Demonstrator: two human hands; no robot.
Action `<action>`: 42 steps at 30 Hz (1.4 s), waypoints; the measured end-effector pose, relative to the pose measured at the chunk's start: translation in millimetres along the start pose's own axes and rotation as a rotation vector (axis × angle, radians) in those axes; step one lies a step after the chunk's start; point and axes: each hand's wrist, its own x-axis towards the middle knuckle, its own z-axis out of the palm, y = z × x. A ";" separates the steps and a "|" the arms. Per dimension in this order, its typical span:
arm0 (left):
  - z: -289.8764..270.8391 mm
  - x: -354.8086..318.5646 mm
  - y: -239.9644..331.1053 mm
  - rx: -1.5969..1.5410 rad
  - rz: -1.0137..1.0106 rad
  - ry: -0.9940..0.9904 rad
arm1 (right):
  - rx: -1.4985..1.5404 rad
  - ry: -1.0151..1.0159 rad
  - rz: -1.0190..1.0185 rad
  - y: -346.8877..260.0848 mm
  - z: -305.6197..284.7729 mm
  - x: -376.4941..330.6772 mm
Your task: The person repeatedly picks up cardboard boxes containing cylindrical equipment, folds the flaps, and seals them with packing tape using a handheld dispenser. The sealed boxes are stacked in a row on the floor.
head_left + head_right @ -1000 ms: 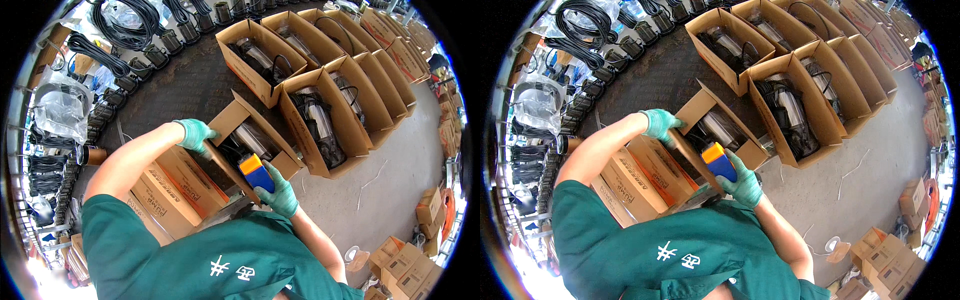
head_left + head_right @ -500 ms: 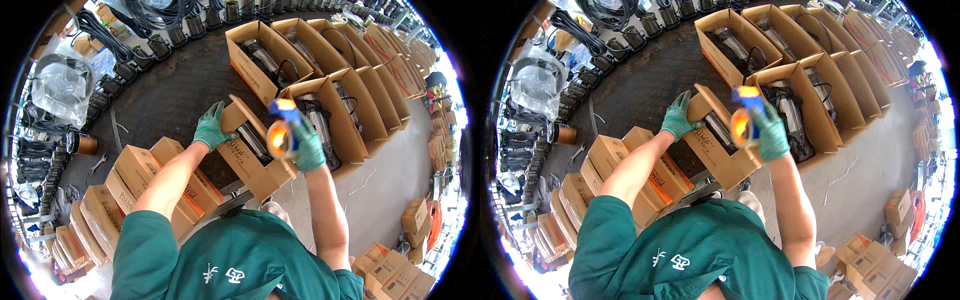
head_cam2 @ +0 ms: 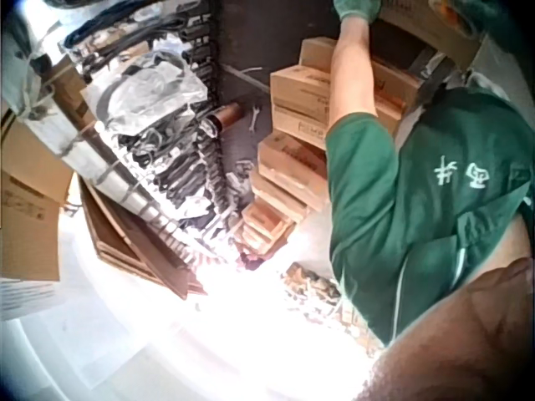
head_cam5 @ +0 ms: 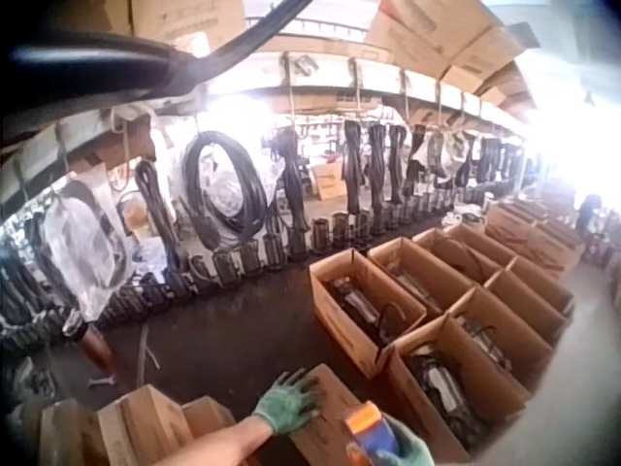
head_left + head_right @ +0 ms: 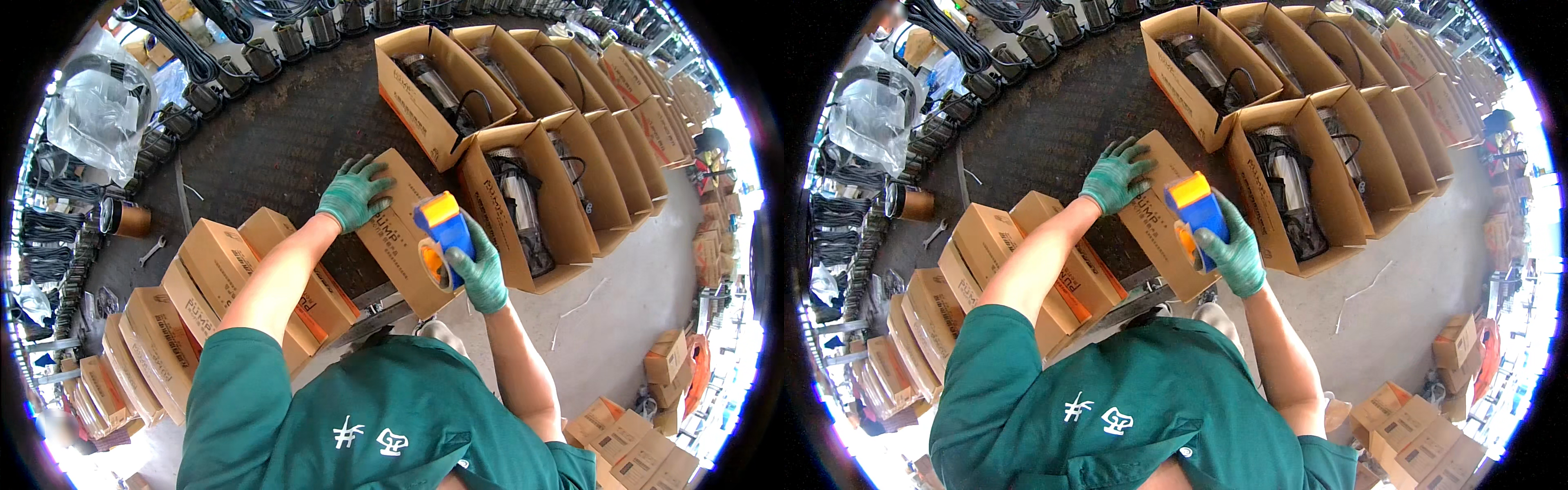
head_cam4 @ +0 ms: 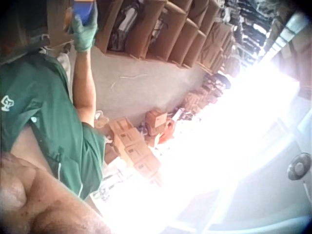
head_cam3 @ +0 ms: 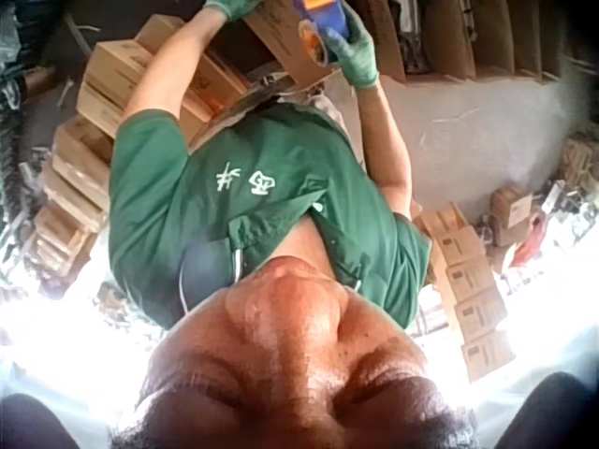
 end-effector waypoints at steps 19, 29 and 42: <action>-29.0 -20.7 71.2 -1.337 -0.510 -0.433 | -0.200 -0.075 0.057 26.7 -4.1 -16.6; 12.6 -6.2 24.8 -0.789 -0.281 0.149 | -0.338 -0.101 0.160 11.6 4.7 -2.4; 65.1 71.6 -119.1 -0.896 -0.535 -0.498 | -0.388 -0.056 0.339 -1.4 22.8 12.3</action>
